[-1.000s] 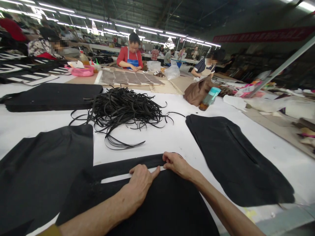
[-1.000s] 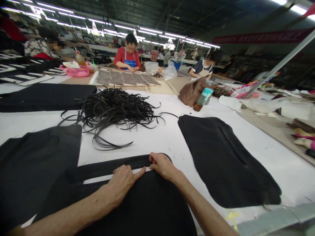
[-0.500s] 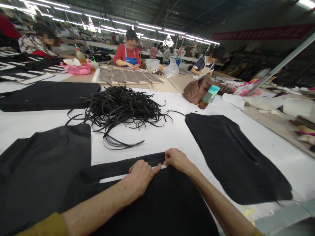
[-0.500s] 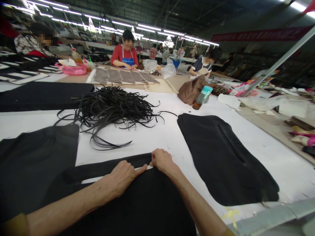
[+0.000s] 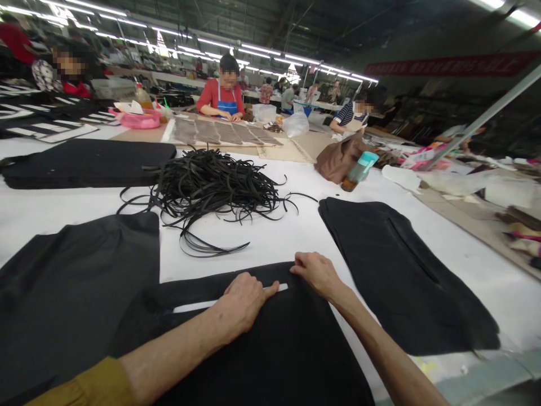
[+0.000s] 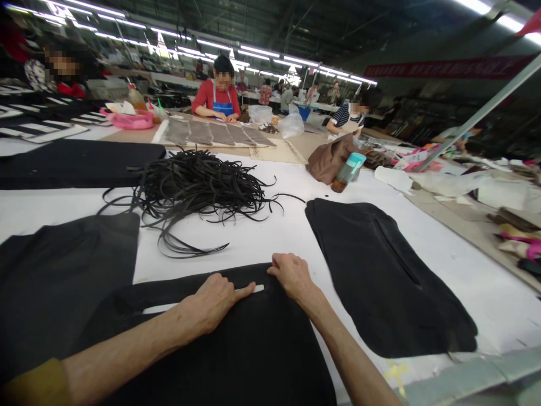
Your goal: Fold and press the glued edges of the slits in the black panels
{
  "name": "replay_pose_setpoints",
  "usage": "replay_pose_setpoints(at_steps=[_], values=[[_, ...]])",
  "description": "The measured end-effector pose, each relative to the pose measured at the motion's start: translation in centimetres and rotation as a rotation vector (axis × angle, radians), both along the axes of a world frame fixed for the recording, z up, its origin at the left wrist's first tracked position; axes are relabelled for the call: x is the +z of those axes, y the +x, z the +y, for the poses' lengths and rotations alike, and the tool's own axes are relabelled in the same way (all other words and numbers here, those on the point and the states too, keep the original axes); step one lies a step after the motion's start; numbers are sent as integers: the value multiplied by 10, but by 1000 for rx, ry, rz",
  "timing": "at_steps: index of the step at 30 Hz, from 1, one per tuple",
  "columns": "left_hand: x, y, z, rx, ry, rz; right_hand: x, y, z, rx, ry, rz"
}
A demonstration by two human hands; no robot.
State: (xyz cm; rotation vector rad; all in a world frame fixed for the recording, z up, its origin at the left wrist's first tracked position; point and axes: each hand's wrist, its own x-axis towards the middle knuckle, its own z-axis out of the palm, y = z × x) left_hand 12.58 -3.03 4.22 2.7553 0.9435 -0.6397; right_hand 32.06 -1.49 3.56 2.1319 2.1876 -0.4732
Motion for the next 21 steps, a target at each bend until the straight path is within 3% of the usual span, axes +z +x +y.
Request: replay_pose_setpoints(at_steps=[7,12,17,21], values=[[-7,-11,0,-1,-17,-21,-18,-9,-9,-24,-90,139],[-20,-47,-11,17,139,-159,-17,-8,-7,-47,-144,147],[-30,-90,-21,115,189,-226,-10,-17,-12,-49,-113,39],[-30,-108,-28,252,206,-256,-7,-24,-25,-103,-28,-137]])
